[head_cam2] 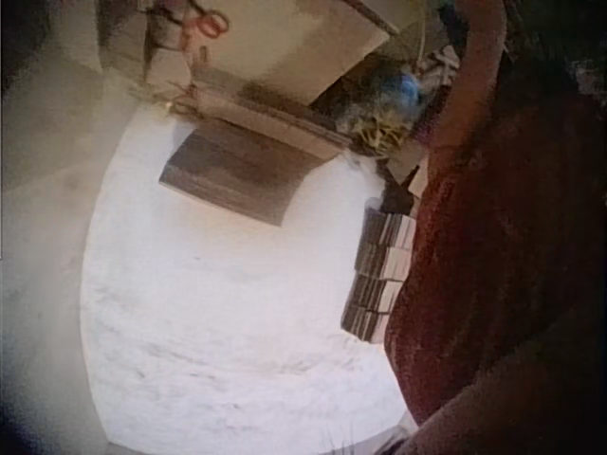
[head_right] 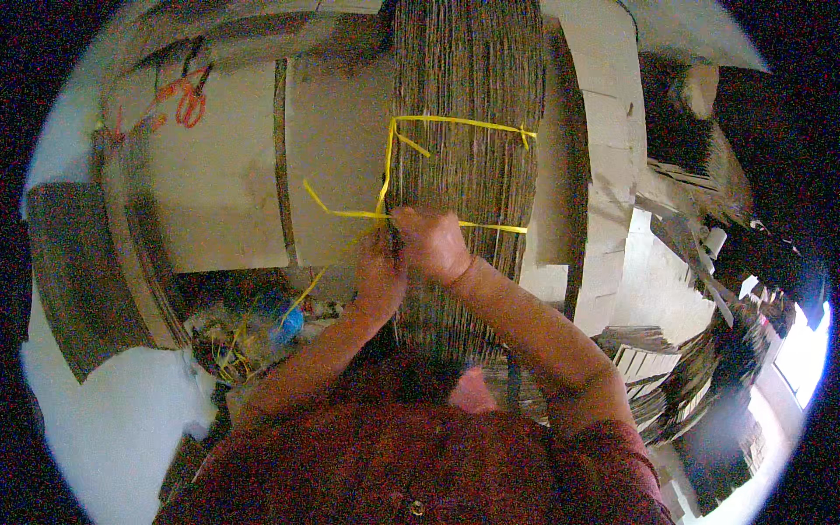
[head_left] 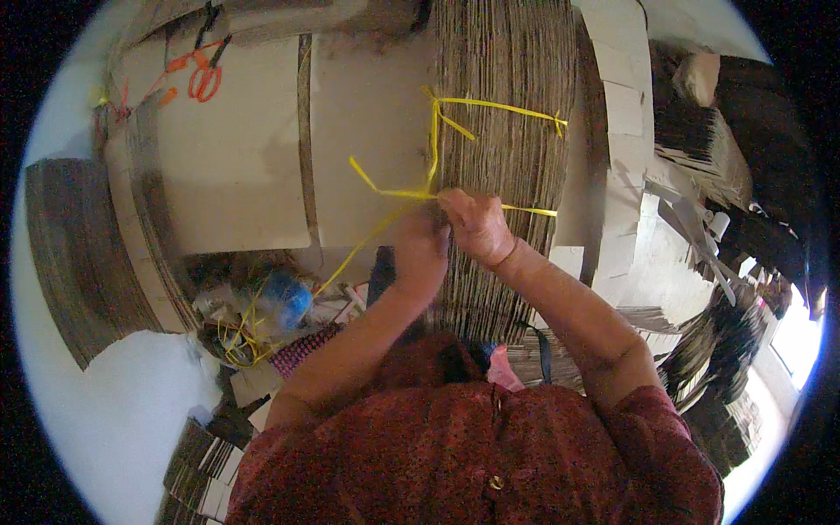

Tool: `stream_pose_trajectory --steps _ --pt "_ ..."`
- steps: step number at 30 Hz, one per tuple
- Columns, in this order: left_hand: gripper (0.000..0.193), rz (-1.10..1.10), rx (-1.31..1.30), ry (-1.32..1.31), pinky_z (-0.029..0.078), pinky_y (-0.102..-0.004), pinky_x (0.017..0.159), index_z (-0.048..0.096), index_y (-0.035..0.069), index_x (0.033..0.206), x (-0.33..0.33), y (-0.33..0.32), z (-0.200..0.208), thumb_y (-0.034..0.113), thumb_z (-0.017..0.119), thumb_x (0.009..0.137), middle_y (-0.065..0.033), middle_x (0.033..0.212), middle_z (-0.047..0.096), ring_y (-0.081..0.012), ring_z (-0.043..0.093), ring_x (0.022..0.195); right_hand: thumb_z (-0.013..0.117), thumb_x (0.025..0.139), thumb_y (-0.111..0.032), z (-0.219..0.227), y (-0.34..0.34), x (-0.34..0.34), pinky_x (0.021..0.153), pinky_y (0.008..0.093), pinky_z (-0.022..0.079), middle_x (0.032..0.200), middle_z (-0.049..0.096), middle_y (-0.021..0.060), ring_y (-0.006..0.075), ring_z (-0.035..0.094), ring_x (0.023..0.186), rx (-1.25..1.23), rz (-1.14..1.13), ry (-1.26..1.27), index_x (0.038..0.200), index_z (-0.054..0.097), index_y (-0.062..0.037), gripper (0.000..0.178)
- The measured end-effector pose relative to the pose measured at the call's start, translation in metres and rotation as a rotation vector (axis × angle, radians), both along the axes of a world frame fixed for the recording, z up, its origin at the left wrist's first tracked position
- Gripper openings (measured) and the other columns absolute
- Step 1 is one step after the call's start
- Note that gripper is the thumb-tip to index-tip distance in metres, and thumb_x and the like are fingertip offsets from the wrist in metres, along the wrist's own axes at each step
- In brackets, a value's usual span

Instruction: The person gathers flat cardboard pieces, stacks them on a table, aligns the edges, and secures the stack with yellow plastic ties. They then move the bundle and handle a patterned bag and a white plastic strip.

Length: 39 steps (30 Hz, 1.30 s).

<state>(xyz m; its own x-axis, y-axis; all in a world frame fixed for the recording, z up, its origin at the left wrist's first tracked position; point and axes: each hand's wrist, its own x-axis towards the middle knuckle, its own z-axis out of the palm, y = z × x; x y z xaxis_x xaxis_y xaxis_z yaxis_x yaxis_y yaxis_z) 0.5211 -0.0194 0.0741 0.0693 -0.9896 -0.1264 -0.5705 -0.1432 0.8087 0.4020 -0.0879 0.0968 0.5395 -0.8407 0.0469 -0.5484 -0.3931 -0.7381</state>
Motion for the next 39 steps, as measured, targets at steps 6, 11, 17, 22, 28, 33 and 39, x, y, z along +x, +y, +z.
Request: stream_pose_trajectory --steps 6,11,17,22,28,33,39 --pt "0.018 -0.093 0.091 0.023 0.043 -0.0449 0.072 0.055 0.0 0.087 0.011 -0.006 0.009 0.007 0.057 0.071 -0.0195 0.091 0.056 -0.039 0.053 0.085 0.056 0.069 0.0 -0.022 -0.006 0.022 0.084 0.0494 0.041 0.086 0.06 0.0108 0.0307 0.057 0.094 -0.291 0.153 -0.073 0.086 0.057 -0.0061 0.018" --pt "0.035 -0.192 -0.205 -0.301 0.041 -0.0454 0.082 0.052 -0.001 0.103 0.051 -0.003 0.016 0.016 0.06 0.073 -0.0193 0.098 0.057 -0.0366 0.053 0.092 0.056 0.071 0.001 -0.023 -0.008 0.023 0.095 0.0534 0.035 0.092 0.06 0.0101 0.0297 0.056 0.095 -0.107 0.198 0.06 0.09 0.056 -0.0062 0.021" --pt "0.032 0.007 0.336 -0.23 0.043 -0.0443 0.08 0.059 -0.001 0.096 0.083 0.03 -0.069 0.02 0.062 0.072 -0.0178 0.094 0.06 -0.0339 0.056 0.093 0.061 0.072 0.0 -0.027 -0.005 0.031 0.095 0.0499 0.036 0.09 0.059 0.0107 0.0314 0.056 0.09 -0.178 0.121 0.038 0.091 0.056 -0.005 0.021" --pt "0.014 0.132 0.224 0.131 0.044 -0.0416 0.063 0.061 0.003 0.08 0.078 0.046 -0.082 0.015 0.055 0.081 -0.0094 0.073 0.062 -0.0286 0.057 0.067 0.061 0.072 0.0 -0.031 -0.002 0.033 0.093 0.0486 0.037 0.089 0.058 0.0117 0.0327 0.056 0.088 -0.059 0.037 0.083 0.091 0.055 -0.005 0.021" --pt "0.015 0.663 0.47 0.671 0.041 -0.0379 0.053 0.063 0.001 0.072 0.093 0.043 -0.11 0.009 0.051 0.076 -0.0148 0.067 0.06 -0.0244 0.054 0.058 0.059 0.073 -0.001 -0.019 -0.004 0.037 0.09 0.047 0.039 0.087 0.057 0.0124 0.0334 0.055 0.085 -0.321 0.06 0.025 0.092 0.055 -0.0045 0.02" --pt "0.02 0.603 0.32 0.322 0.041 -0.0383 0.053 0.063 -0.002 0.074 0.111 0.016 -0.15 0.013 0.051 0.077 -0.0132 0.063 0.057 -0.017 0.052 0.058 0.056 0.075 -0.001 -0.025 0.002 0.035 0.091 0.0478 0.037 0.086 0.056 0.0116 0.0322 0.054 0.085 -0.222 -0.031 -0.082 0.092 0.055 -0.0037 0.018" --pt "0.018 0.438 0.226 0.123 0.045 -0.039 0.059 0.065 -0.001 0.079 0.123 -0.025 -0.161 0.012 0.053 0.075 -0.0193 0.07 0.062 -0.0271 0.059 0.065 0.056 0.076 -0.001 -0.004 0.0 0.04 0.091 0.0466 0.037 0.084 0.056 0.0096 0.03 0.054 0.085 -0.272 0.051 -0.049 0.092 0.055 -0.0045 0.017"
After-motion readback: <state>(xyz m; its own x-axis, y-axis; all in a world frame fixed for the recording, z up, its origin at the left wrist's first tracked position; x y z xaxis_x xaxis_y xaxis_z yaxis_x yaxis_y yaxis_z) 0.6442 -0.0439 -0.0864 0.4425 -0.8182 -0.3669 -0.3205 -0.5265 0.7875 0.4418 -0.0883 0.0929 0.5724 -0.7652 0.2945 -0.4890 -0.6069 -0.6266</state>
